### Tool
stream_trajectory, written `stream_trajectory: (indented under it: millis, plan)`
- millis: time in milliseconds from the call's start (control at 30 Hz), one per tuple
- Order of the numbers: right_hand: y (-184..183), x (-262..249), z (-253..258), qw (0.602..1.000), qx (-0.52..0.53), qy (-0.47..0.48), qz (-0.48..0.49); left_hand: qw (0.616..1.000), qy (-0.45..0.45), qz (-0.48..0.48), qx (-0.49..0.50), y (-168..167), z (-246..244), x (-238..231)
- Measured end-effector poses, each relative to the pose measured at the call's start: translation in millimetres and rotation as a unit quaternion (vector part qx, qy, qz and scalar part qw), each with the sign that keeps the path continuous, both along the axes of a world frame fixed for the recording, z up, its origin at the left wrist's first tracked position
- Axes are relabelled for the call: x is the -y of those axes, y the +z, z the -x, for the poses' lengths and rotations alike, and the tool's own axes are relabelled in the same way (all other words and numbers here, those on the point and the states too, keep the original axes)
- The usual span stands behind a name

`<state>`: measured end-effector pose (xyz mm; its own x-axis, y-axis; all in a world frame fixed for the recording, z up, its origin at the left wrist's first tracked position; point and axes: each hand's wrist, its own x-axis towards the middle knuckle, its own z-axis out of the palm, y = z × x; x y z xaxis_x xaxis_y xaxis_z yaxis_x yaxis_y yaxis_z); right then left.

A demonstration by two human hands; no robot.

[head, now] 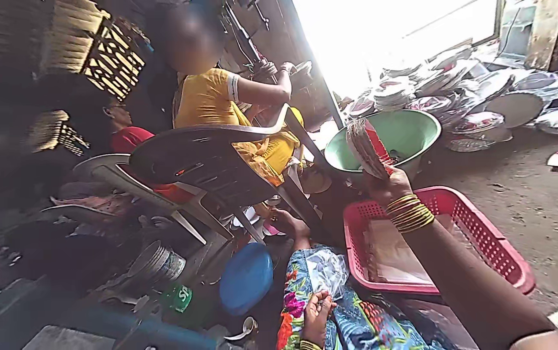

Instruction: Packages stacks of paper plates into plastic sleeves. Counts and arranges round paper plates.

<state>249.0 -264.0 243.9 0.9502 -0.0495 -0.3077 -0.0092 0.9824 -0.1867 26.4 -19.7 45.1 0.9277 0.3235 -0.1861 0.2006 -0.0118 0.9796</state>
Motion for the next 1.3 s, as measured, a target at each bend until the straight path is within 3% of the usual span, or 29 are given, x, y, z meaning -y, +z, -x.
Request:
stream_trajectory:
  millis: [633,1300]
  plan:
    - [12,-10,10,0.997,0.034,0.059,-0.032,1.0,0.003,0.01,-0.009,-2,0,1]
    - [7,-16,12,0.998,0.03,0.046,-0.004,1.0,0.003,0.021,-0.004,-2,0,0]
